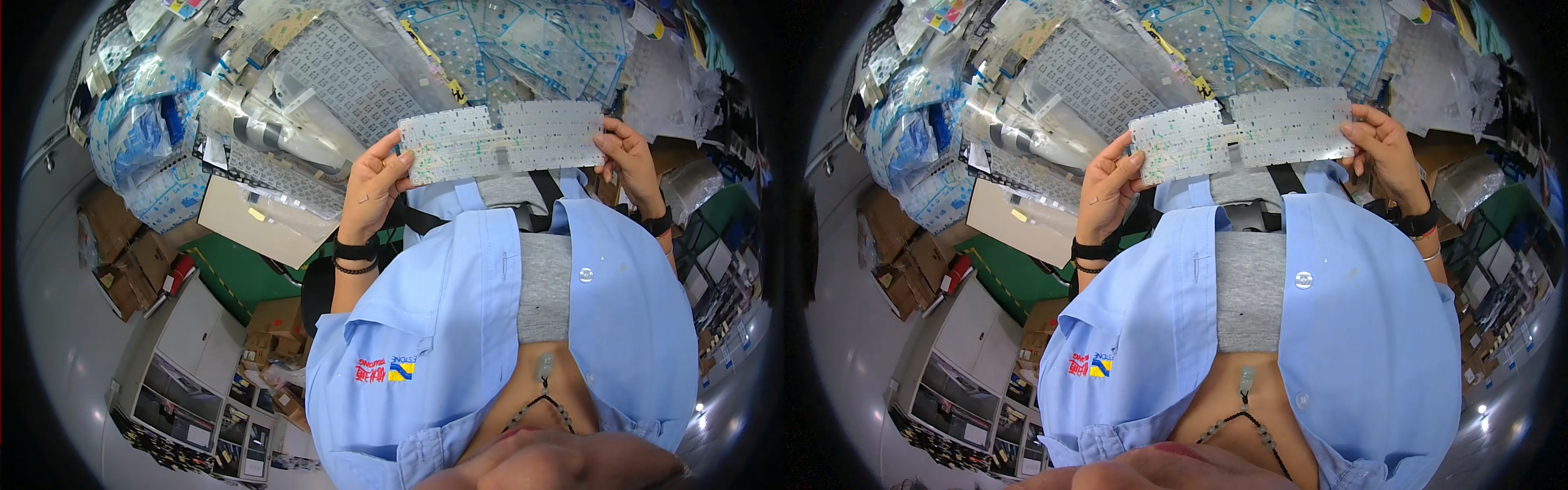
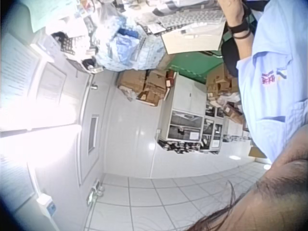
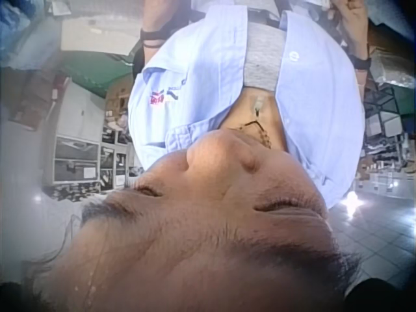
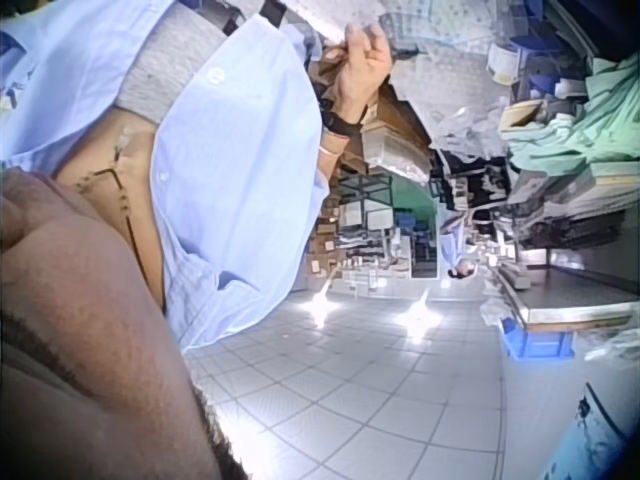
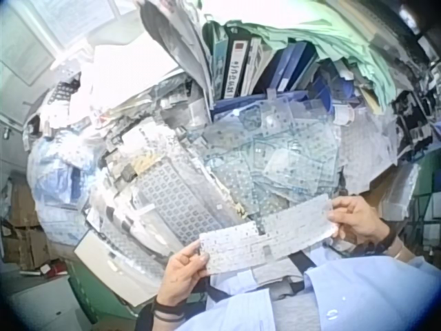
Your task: Inspecting layers of keyboard membrane components and organizing them into binders.
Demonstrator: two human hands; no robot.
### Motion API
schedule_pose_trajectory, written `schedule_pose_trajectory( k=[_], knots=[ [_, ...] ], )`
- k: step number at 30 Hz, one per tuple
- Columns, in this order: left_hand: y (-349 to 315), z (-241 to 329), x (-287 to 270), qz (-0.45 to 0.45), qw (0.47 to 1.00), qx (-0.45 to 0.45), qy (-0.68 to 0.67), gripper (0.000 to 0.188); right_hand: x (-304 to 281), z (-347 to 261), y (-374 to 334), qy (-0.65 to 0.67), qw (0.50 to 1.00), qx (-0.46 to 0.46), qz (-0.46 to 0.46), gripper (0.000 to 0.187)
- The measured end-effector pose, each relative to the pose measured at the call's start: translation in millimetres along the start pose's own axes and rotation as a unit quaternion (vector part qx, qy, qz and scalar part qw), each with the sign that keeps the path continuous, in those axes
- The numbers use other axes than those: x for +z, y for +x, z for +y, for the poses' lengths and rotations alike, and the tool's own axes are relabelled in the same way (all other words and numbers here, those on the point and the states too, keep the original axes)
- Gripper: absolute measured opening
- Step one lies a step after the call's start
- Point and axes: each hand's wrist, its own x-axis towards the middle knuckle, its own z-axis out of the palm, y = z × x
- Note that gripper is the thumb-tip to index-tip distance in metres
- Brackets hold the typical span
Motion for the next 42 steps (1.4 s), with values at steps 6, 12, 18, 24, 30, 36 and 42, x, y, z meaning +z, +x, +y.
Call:
schedule_pose_trajectory(
  k=[6, 12, 18, 24, 30, 36, 42],
  knots=[
    [-1, 0, 0, -0.001, 1.000, 0.000, -0.007, 0.046, 9, -5, -1, 0.037, 0.999, 0.003, 0.023, 0.033],
    [-1, 2, 1, -0.001, 1.000, 0.003, -0.004, 0.046, 2, 0, 0, 0.009, 1.000, -0.002, 0.006, 0.032],
    [-3, 2, -2, -0.012, 0.999, 0.007, -0.028, 0.048, 6, -1, 0, 0.005, 1.000, 0.005, 0.023, 0.033],
    [-2, 0, -4, -0.008, 0.999, -0.001, -0.034, 0.049, 6, 0, -1, 0.011, 1.000, 0.003, 0.018, 0.033],
    [-3, 0, -5, -0.006, 1.000, 0.002, -0.028, 0.050, 9, -4, -1, 0.015, 1.000, 0.007, 0.017, 0.033],
    [0, 2, 1, -0.012, 0.999, 0.001, -0.030, 0.044, 3, 0, 0, 0.014, 1.000, 0.001, 0.014, 0.032],
    [0, -1, -2, 0.002, 1.000, -0.004, -0.015, 0.042, 9, -1, 0, 0.045, 0.998, 0.010, 0.035, 0.032]
  ],
)
